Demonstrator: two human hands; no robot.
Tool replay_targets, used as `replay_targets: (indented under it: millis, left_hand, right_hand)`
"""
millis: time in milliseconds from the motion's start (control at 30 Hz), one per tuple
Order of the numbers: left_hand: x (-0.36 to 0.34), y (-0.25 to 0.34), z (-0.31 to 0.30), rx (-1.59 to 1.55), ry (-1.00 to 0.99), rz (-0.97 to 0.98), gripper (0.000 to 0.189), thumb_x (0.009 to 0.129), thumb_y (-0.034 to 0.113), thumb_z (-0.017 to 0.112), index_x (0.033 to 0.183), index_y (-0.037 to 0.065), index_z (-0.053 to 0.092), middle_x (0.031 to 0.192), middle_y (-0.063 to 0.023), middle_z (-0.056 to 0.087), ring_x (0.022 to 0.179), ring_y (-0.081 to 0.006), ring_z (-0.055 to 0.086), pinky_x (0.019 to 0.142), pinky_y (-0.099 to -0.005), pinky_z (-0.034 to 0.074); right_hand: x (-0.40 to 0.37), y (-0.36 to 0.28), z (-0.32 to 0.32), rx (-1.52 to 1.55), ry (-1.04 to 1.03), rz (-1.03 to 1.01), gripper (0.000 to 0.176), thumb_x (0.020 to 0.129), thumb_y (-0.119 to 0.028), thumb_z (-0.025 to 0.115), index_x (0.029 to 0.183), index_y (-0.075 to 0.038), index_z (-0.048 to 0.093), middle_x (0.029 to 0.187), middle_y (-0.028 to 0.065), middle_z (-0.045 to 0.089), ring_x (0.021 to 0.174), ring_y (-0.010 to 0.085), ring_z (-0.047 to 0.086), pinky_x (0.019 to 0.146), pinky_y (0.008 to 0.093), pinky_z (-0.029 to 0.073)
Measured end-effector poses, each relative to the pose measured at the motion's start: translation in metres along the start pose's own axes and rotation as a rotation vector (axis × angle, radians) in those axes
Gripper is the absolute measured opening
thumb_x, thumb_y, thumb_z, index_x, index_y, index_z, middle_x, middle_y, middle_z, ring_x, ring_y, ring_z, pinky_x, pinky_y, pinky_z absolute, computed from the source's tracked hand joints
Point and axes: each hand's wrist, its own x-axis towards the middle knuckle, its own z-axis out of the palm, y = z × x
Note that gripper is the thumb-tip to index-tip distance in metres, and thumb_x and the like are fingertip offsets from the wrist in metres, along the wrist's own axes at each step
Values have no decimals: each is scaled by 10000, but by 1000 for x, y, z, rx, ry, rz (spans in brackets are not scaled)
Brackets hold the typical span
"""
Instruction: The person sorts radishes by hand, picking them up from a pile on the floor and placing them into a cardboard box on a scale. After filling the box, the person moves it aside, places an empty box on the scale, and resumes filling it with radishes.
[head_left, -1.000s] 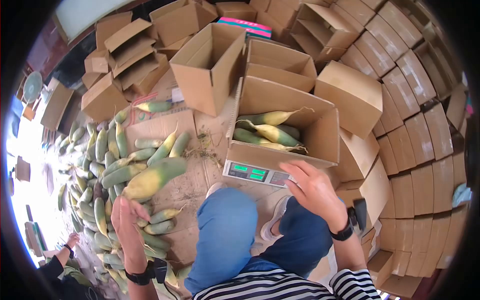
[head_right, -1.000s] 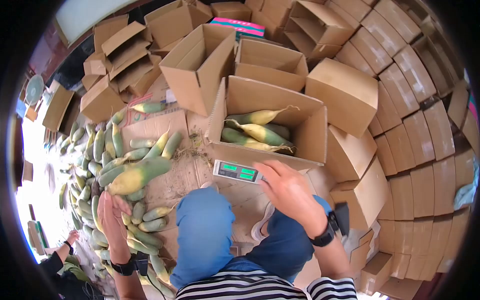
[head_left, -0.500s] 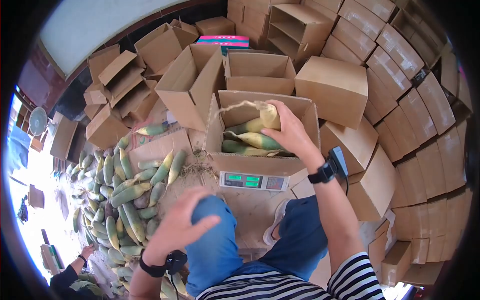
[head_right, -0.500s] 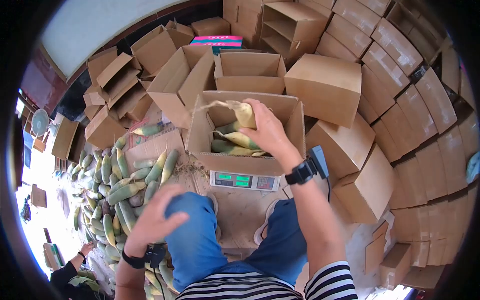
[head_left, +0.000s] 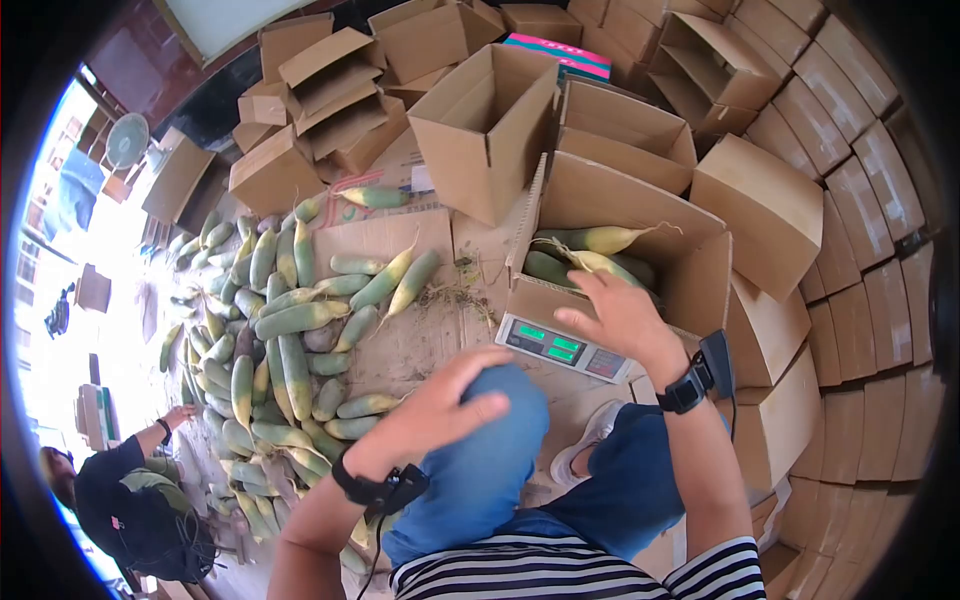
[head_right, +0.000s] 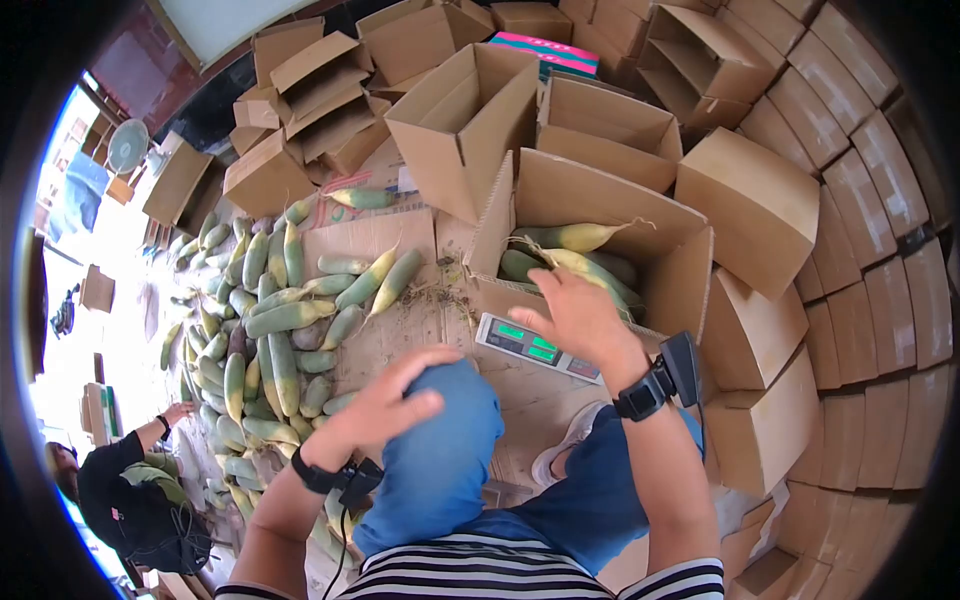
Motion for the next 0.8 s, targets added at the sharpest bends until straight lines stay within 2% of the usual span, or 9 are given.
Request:
replay_targets:
  millis: [67, 200, 300, 367, 500, 600, 700, 767, 800]
  left_hand:
    - [0, -47, -7, -380, 92, -341, 464, 948, 372, 614, 1256, 30, 562, 1205, -167, 602, 1164, -265, 571, 999, -375, 434]
    - [-18, -214, -23, 14, 264, -553, 400, 963, 354, 589, 1200, 33, 608, 1139, -123, 656, 1059, -249, 619, 879, -372, 499]
    - [-30, -278, -35, 379, 312, -699, 367, 906, 312, 636, 1151, 40, 640, 1145, -177, 658, 1078, -334, 614, 885, -413, 501]
    - [-29, -312, -40, 573, 277, -806, 437, 870, 205, 601, 1270, 43, 532, 1316, -236, 527, 1111, -411, 587, 914, -474, 496]
    - [-12, -358, -43, 552, 402, -834, 559, 846, 124, 572, 1375, 26, 419, 1441, -238, 404, 1189, -418, 539, 1002, -478, 454]
    - [-13, -436, -44, 652, 538, -616, 673, 795, 85, 610, 1408, -30, 357, 1450, -260, 383, 1272, -415, 475, 1076, -454, 400]
    - [-4, -464, -51, 444, 574, -732, 736, 759, 81, 653, 1410, -69, 344, 1430, -283, 402, 1335, -404, 413, 1115, -425, 359]
    - [-3, -482, -57, 434, 606, -816, 778, 724, 90, 681, 1403, -72, 338, 1295, -282, 521, 1234, -377, 524, 1030, -395, 436]
    - [-5, -485, -59, 364, 667, -827, 535, 772, 156, 694, 1217, -78, 510, 1069, -257, 640, 1092, -379, 611, 921, -425, 487]
  right_hand:
    - [1, -4, 11, -46, -133, -7, 453, 922, -371, 605, 1213, -27, 561, 1107, 200, 623, 1004, 382, 607, 837, 455, 503]
    - [7, 3, 26, -64, -26, -8, 356, 940, -364, 581, 1122, -58, 573, 990, 165, 648, 880, 365, 639, 746, 457, 522]
    - [10, 4, 23, -66, -31, -16, 278, 957, -300, 563, 1106, -65, 576, 953, 145, 657, 850, 348, 647, 707, 447, 524]
    - [11, 0, 23, -51, -93, 49, 249, 957, -271, 561, 1107, -73, 578, 939, 146, 656, 852, 346, 646, 701, 442, 522]
    - [15, 2, 24, -65, -68, 30, 238, 937, -261, 585, 1102, -90, 584, 950, 128, 653, 830, 333, 650, 699, 429, 524]
    - [14, -2, 22, -69, -74, 46, 249, 923, -251, 604, 1116, -94, 592, 952, 115, 650, 830, 310, 654, 693, 414, 526]
    - [16, -1, 22, -60, -64, 45, 269, 912, -250, 623, 1121, -83, 601, 935, 115, 648, 811, 302, 656, 687, 405, 528]
    - [16, -1, 22, -38, -34, 19, 274, 910, -256, 628, 1109, -70, 603, 925, 117, 646, 801, 306, 655, 685, 403, 529]
    - [17, -1, 23, -27, -25, 19, 277, 909, -261, 629, 1098, -60, 604, 922, 120, 645, 803, 307, 654, 686, 399, 530]
